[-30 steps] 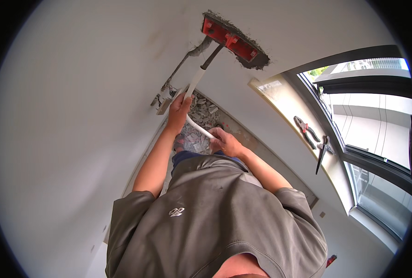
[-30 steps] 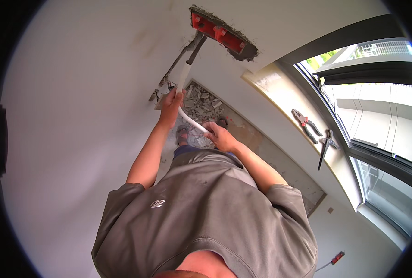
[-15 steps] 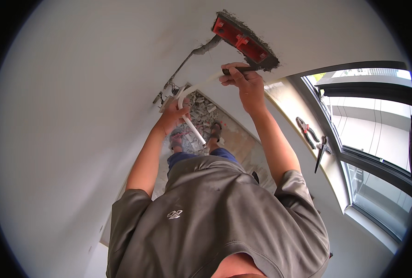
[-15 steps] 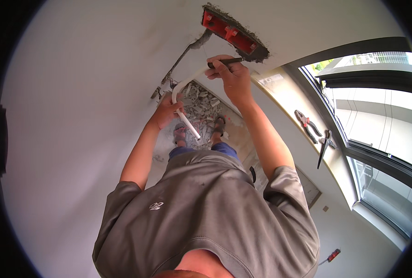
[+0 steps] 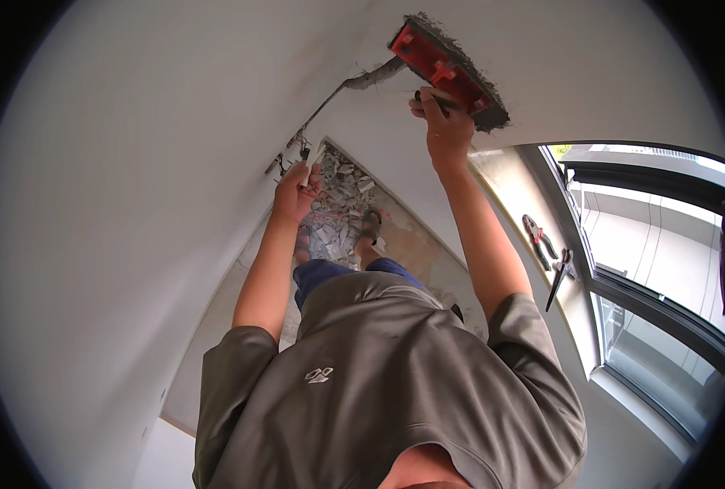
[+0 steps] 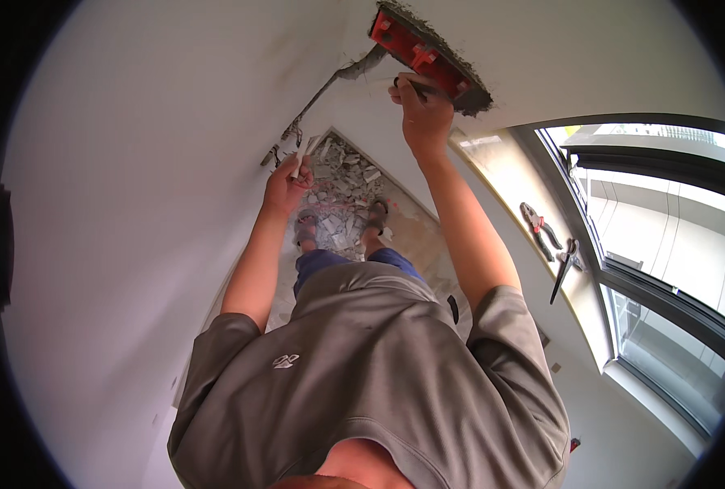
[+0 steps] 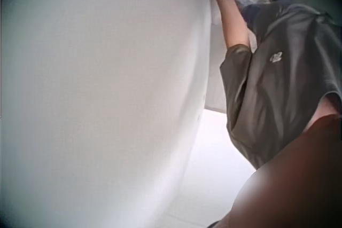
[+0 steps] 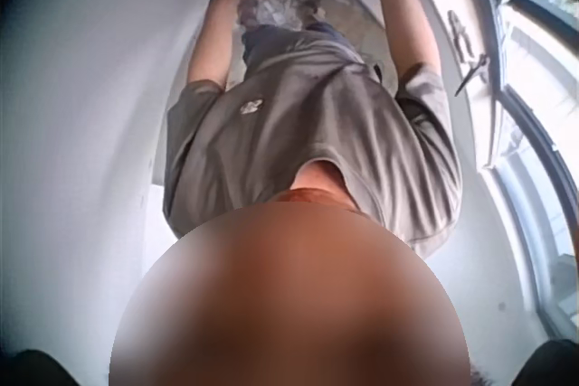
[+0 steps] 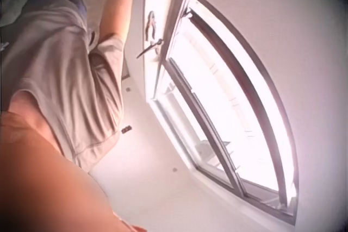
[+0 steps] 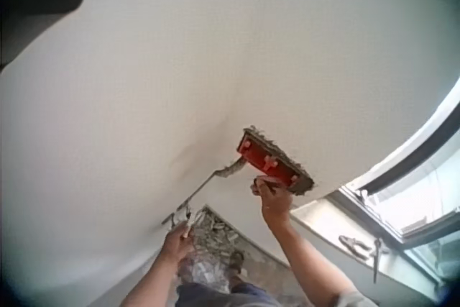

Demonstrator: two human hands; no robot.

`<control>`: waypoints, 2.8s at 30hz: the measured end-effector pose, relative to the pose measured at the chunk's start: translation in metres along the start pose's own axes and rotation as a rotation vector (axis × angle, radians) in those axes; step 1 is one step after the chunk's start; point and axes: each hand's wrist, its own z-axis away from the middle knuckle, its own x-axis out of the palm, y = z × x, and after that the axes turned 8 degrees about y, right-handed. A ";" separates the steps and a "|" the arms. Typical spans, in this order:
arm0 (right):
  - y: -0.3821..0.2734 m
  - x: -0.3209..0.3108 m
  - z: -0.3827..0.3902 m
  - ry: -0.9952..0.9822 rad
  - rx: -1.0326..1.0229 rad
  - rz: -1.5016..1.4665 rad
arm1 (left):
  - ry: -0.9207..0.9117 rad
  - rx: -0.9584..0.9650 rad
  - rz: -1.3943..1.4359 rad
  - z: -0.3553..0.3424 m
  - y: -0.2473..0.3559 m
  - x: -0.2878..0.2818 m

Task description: Bending and fitting a plastic electrical conduit into a wall groove and junction box.

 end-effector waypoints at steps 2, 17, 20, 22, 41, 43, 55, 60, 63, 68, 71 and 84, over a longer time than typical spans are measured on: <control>0.000 0.000 -0.002 0.000 0.001 -0.029 | -0.081 0.024 0.137 -0.011 -0.005 -0.008; 0.012 0.000 -0.008 -0.032 -0.254 0.161 | 0.125 0.012 -0.105 -0.051 -0.047 -0.001; 0.012 0.005 -0.008 -0.055 -0.226 0.144 | 0.149 -0.034 0.010 -0.063 -0.043 -0.009; 0.014 0.002 -0.008 -0.046 -0.283 0.165 | 0.030 0.230 0.249 -0.067 -0.045 -0.008; 0.022 0.012 0.004 -0.083 -0.414 0.435 | 0.418 0.215 0.510 -0.140 -0.035 0.055; 0.017 0.018 0.010 -0.098 -0.446 0.455 | 0.368 0.306 0.477 -0.148 -0.031 0.052; 0.018 0.029 -0.009 -0.072 -0.516 0.483 | 0.463 0.338 0.501 -0.169 -0.025 0.053; 0.018 0.032 -0.023 -0.046 -0.266 0.474 | 0.494 0.269 0.552 -0.168 -0.026 0.056; 0.017 0.036 -0.019 -0.054 -0.242 0.449 | 0.426 0.272 0.537 -0.173 -0.022 0.044; 0.015 0.025 -0.002 -0.047 -0.323 0.540 | 0.394 0.282 0.518 -0.166 -0.023 0.058; 0.022 0.019 0.006 -0.048 -0.258 0.487 | 0.409 0.292 0.525 -0.161 -0.021 0.063; 0.023 0.035 -0.008 0.068 -0.110 0.284 | 0.453 0.310 0.553 -0.158 -0.022 0.067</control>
